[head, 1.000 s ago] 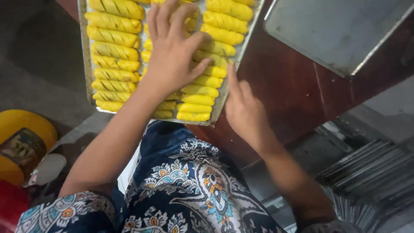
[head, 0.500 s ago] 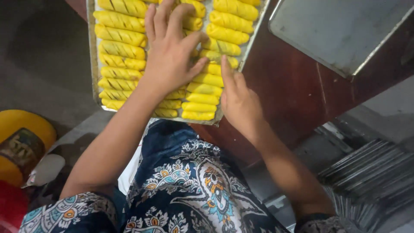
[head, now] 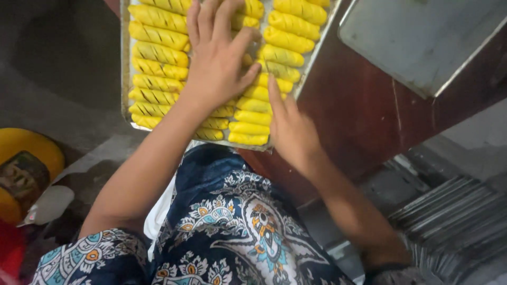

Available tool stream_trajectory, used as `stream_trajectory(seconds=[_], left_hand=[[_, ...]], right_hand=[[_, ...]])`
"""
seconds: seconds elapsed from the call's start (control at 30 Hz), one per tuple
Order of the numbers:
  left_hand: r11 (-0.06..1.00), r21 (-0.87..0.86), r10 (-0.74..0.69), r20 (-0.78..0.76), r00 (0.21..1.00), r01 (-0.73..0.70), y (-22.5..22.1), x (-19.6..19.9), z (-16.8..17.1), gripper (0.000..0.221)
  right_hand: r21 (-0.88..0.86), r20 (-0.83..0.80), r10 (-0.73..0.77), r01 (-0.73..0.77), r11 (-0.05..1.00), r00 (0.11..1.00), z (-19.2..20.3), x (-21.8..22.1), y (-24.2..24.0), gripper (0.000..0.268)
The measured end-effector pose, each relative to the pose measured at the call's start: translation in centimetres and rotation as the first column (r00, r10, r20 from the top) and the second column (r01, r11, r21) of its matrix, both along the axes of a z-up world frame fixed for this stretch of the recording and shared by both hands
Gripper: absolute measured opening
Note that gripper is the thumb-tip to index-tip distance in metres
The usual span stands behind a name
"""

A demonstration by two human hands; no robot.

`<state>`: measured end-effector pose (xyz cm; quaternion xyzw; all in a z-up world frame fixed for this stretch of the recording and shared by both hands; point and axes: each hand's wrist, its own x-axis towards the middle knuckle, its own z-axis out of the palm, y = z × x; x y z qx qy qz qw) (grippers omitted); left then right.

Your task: Scoring the tops of yellow dough rolls on baking trays using a small utility knife.

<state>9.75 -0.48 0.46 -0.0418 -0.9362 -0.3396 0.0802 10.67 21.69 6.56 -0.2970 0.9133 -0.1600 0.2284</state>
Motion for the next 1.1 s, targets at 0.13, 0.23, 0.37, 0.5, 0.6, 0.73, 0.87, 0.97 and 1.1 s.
stream_trajectory(seconds=[0.13,0.23,0.37,0.5,0.6,0.73,0.87,0.97,1.1], left_hand=[[0.999,0.022,0.047,0.036,0.998,-0.048,-0.3,1.0,0.4,0.052],[0.998,0.04,0.05,0.016,0.999,-0.051,0.0,1.6,0.7,0.051],[1.0,-0.001,-0.028,0.01,1.0,0.028,0.9,2.5,1.2,0.041],[0.995,-0.001,-0.096,0.008,0.995,0.096,1.9,3.3,1.6,0.04],[0.993,0.007,-0.121,0.042,0.992,0.121,2.5,3.2,1.5,0.044],[0.998,-0.003,-0.063,0.053,0.997,0.063,2.6,3.4,0.9,0.042],[0.998,0.028,-0.053,0.038,0.998,0.052,2.6,4.1,0.7,0.04],[0.998,0.024,-0.055,0.025,0.998,0.054,2.6,4.2,0.7,0.042],[1.0,-0.019,-0.024,0.037,0.999,0.024,2.1,4.3,0.6,0.042]], right_hand=[[0.03,0.045,-0.016,0.015,0.999,0.999,2.7,3.0,3.5,0.067],[0.087,0.049,-0.123,0.118,0.989,0.991,3.5,4.1,5.5,0.066],[0.005,0.02,-0.151,0.151,0.989,0.988,2.8,4.7,5.5,0.066],[-0.021,0.074,-0.171,0.173,0.985,0.982,1.6,3.8,3.5,0.068],[0.021,0.051,-0.15,0.149,0.989,0.987,-0.3,3.5,3.3,0.071],[0.079,0.107,-0.088,0.08,0.994,0.99,1.0,5.4,5.1,0.077],[0.076,0.096,-0.127,0.12,0.99,0.987,2.3,5.7,4.8,0.073],[-0.01,0.021,-0.125,0.125,0.992,0.992,1.4,4.4,3.1,0.072],[0.006,0.061,-0.07,0.07,0.998,0.996,0.0,4.5,3.3,0.073]])
